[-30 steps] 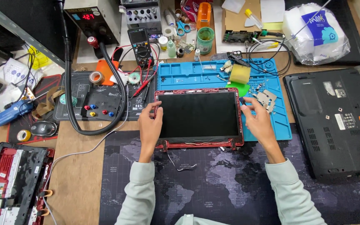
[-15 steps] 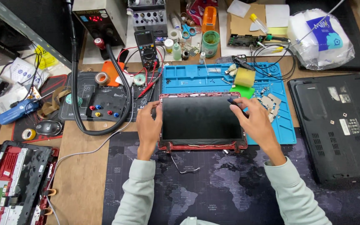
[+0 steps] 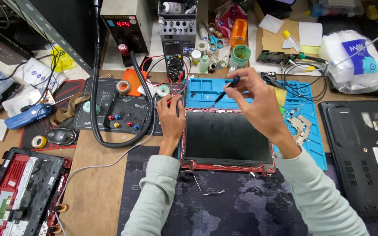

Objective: Repairing a laptop by removing the screen and inspecting internal components using a screwdriver

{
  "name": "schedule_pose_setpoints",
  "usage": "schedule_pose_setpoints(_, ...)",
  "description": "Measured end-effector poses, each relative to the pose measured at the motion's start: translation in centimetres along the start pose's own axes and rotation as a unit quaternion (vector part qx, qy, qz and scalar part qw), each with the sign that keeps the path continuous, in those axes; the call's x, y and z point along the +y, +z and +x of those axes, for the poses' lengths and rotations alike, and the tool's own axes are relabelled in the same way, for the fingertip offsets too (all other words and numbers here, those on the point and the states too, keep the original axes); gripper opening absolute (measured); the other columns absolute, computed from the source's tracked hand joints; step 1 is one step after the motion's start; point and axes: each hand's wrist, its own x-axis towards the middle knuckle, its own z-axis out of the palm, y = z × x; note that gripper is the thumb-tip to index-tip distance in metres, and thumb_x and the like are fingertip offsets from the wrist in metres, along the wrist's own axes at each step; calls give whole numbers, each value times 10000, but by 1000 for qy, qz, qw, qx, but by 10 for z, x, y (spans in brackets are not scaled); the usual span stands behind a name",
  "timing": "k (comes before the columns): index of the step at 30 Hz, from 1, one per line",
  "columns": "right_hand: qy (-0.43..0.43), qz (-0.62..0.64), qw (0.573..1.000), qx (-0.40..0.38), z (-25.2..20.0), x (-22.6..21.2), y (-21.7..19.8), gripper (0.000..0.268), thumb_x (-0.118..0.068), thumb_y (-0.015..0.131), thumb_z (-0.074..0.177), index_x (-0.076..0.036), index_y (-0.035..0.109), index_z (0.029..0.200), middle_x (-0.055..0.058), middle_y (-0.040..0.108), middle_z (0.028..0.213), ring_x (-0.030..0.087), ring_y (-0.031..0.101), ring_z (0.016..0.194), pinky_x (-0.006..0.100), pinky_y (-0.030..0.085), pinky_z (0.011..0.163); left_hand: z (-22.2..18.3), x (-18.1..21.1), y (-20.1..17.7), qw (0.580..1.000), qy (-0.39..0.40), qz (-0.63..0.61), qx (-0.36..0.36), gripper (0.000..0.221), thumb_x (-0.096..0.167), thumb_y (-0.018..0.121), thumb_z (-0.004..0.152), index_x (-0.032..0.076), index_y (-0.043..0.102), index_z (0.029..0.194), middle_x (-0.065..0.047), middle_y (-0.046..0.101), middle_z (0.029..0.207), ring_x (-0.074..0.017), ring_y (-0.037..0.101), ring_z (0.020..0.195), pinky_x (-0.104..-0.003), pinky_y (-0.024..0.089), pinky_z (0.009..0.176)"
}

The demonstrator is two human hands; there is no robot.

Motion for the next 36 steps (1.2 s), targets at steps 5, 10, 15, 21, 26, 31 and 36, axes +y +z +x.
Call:
schedule_pose_setpoints(5,-95,-52,994,30,41,-11,9,137,-35,608,1093,-31,584,1228,204,757,1088,257,741,883,351,603,758,-2,5,-8,1000,-11,-3,-17,206,185,514,1058,112,704,1094,-103,558,1073,-267,536,1072,-386,452,946)
schedule_pose_setpoints(10,-223,-82,968,78,96,-5,24,96,-14,629,1133,2,597,1222,170,719,1106,258,756,901,314,626,730,3,12,-11,1000,-10,-12,2,197,111,559,1017,50,697,1143,-164,591,1085,-310,545,1055,-443,474,903)
schedule_pose_setpoints(15,-307,-146,931,132,139,-9,47,82,-24,677,1135,-13,649,1211,155,637,1069,254,643,899,347,576,763,4,12,-13,1000,-12,-17,7,177,105,565,1011,46,693,1116,-153,590,1057,-288,543,1011,-410,465,861)
schedule_pose_setpoints(21,-319,-121,935,93,172,12,94,126,72,666,1057,2,653,1161,144,661,1089,248,639,858,345,568,757,4,11,-11,1000,-7,-17,12,136,88,583,1008,43,669,1104,-156,573,1054,-297,536,986,-418,475,835)
schedule_pose_setpoints(26,-312,-157,932,92,190,40,119,166,50,667,1047,-17,649,1198,116,644,1042,245,560,896,358,488,780,5,11,-11,999,-22,-23,7,143,111,564,1018,44,671,1085,-167,578,1054,-311,543,1001,-435,470,841)
schedule_pose_setpoints(31,-313,-166,930,93,201,55,130,159,43,657,1042,-21,639,1187,117,650,1041,257,546,890,366,468,780,5,12,-11,999,-30,-27,3,146,108,570,1014,44,687,1074,-163,597,1052,-303,551,1008,-421,474,844)
schedule_pose_setpoints(36,-311,-227,918,97,211,76,140,156,-20,707,1029,-60,654,1170,81,691,1082,245,559,910,371,438,796,5,12,-11,999,-35,-34,2,171,127,556,1014,57,691,1093,-148,593,1057,-298,550,1010,-421,469,853)
